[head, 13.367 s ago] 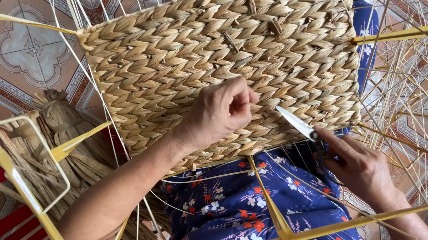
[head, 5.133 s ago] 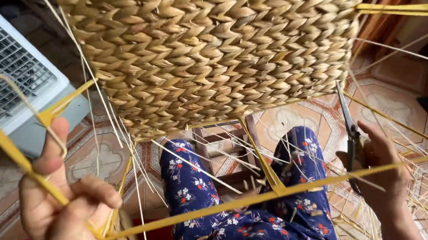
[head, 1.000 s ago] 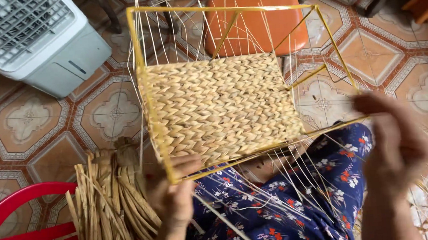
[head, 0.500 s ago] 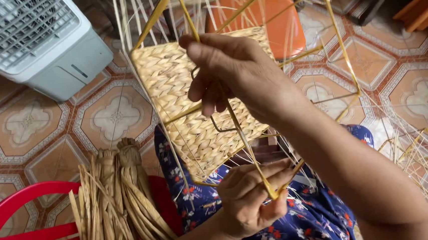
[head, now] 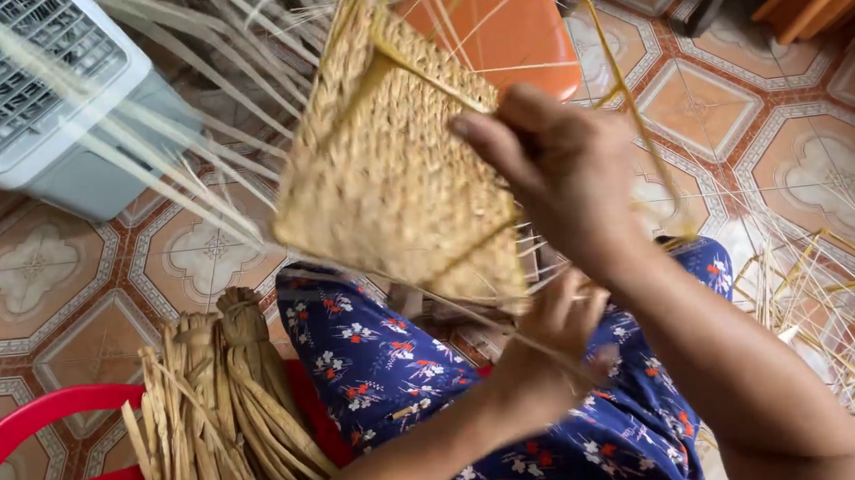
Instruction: Weaving dried plant fibers around a structural frame to create a basket or decorative item.
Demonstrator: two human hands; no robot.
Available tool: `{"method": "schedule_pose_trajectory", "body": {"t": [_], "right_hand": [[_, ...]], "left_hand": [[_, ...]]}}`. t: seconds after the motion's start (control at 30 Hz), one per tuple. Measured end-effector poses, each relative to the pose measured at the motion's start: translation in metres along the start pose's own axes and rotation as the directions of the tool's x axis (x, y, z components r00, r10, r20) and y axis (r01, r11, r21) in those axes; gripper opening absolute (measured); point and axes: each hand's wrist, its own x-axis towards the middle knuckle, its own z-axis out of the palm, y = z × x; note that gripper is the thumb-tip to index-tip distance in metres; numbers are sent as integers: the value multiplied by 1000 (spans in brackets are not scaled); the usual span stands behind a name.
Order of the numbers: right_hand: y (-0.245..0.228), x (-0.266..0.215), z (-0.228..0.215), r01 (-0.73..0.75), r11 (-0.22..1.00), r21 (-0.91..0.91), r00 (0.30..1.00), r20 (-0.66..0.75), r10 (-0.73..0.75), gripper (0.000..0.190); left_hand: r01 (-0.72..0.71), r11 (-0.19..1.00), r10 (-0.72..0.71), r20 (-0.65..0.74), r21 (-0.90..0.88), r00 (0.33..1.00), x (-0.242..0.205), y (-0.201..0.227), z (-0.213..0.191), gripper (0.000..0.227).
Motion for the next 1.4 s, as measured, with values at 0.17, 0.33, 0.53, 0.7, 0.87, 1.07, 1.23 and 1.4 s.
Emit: {"method": "schedule_pose_trajectory", "body": {"t": [0.17, 0.33, 0.53, 0.7, 0.87, 1.07, 1.23, 1.4], "right_hand": [[48, -25, -57, 275, 862, -426, 906, -186, -381, 51], [105, -77, -86, 238, 897, -373, 868, -332, -368, 47], [106, -97, -95, 628, 759, -173, 707, -280, -649, 44], [80, -77, -84, 756, 642, -127, 607, -231, -760, 50], [142, -75, -88, 754, 630, -188, 581, -258, -772, 64], [158, -82, -54, 324, 923, -207, 822, -421, -383, 74], [285, -154, -22, -120, 956, 269, 906, -363, 216, 68], [366, -155, -13, -427, 825, 370, 826, -212, 522, 71]], "left_hand": [[162, 684, 354, 517, -712, 780, -83, -25, -99, 28], [880, 217, -719, 541, -423, 437, -244, -176, -71, 28], [544, 242, -898, 28, -804, 440, -263, -335, -105, 53], [-2, 170, -898, -156, -985, 412, -213, -360, -118, 61], [-202, 68, -779, -179, -977, 601, -230, -377, -95, 62], [-262, 351, -818, -431, -899, 380, -191, -262, -84, 51], [27, 268, -910, -243, -963, 336, -229, -268, -59, 44], [379, 491, -814, -258, -784, 521, -166, -190, -81, 46]]}}
